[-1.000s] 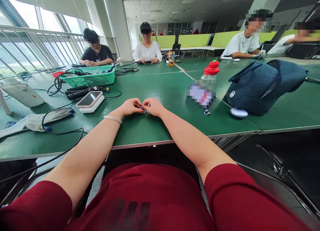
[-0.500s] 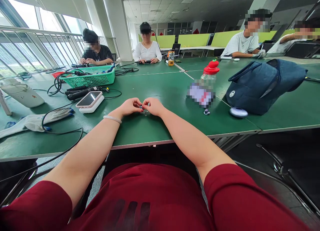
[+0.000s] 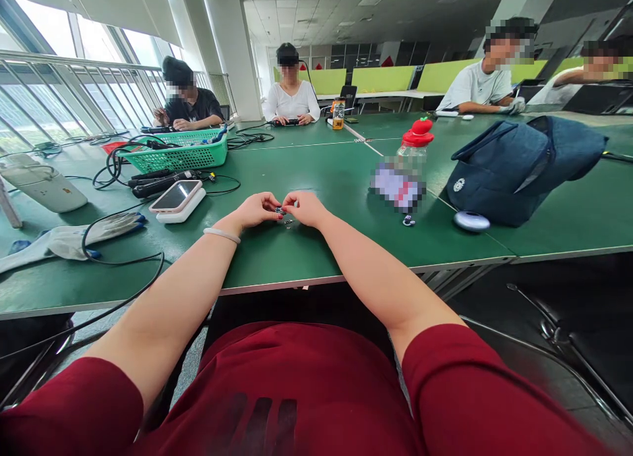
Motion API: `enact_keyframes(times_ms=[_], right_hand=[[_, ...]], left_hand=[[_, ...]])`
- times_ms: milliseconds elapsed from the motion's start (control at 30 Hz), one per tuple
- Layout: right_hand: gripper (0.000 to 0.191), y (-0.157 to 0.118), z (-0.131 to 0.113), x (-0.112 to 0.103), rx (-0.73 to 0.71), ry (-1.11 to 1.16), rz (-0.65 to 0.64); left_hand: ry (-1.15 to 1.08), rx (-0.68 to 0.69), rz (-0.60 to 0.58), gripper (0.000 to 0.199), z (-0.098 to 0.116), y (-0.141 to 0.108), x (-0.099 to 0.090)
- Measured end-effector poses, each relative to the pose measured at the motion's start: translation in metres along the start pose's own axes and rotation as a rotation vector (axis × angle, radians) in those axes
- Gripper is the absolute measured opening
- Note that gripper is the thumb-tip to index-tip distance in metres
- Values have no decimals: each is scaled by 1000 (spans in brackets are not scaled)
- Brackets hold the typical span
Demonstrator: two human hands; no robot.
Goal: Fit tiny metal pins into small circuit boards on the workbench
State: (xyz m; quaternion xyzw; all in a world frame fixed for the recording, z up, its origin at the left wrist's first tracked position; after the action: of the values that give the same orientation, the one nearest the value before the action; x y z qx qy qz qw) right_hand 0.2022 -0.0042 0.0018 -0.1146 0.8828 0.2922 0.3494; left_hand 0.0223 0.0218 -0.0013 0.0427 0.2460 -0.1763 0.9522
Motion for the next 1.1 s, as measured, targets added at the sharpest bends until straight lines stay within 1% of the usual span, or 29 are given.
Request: enact_keyframes(times_ms=[67, 133, 167, 200, 233, 333, 500, 667, 800, 867, 967, 1100], right_hand=[[17, -2, 1, -5, -3, 20, -77], [20, -4, 1, -10, -18, 14, -281], [21, -6, 1, -12, -17, -6, -351], [21, -7, 0, -13, -14, -28, -402], [20, -8, -1, -14, -9, -49, -425], [13, -8, -3, -13, -10, -105, -413], [6, -6, -4, -6, -66, -141, -384], [4, -7, -6, -5, -106, -148, -375], [9, -8, -7, -2, -114, -149, -356], [8, -7, -6, 0, -116, -163, -349], [6, -5, -3, 3, -116, -228, -334], [7, -2, -1, 7, -147, -318, -310]], left_hand=[[30, -15, 45, 34, -3, 2, -3], [53, -27, 84, 36, -5, 3, -5], [61, -29, 96, 36, -6, 4, -6], [65, -29, 101, 37, -7, 5, -6], [69, -27, 101, 37, -7, 5, -7], [81, -20, 90, 36, -6, 4, -6], [102, -12, 88, 34, -4, 2, -5], [124, -15, 92, 34, -5, 3, -5], [139, -18, 92, 34, -4, 3, -4], [140, -16, 90, 34, -4, 2, -5], [139, -13, 87, 34, -4, 1, -5], [131, -7, 84, 34, -5, 2, -5]])
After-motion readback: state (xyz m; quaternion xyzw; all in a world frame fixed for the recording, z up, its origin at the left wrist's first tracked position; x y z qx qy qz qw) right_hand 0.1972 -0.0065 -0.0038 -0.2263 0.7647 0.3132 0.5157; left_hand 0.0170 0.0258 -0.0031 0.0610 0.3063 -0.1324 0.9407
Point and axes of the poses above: each hand's wrist, its own y-axis towards the middle knuckle, its own x-axis out of the palm, z = x × y, the point moved 1 cm from there along y, towards the middle knuckle, and after that the axes turned 9 degrees about -x, right-handed, at the moved point
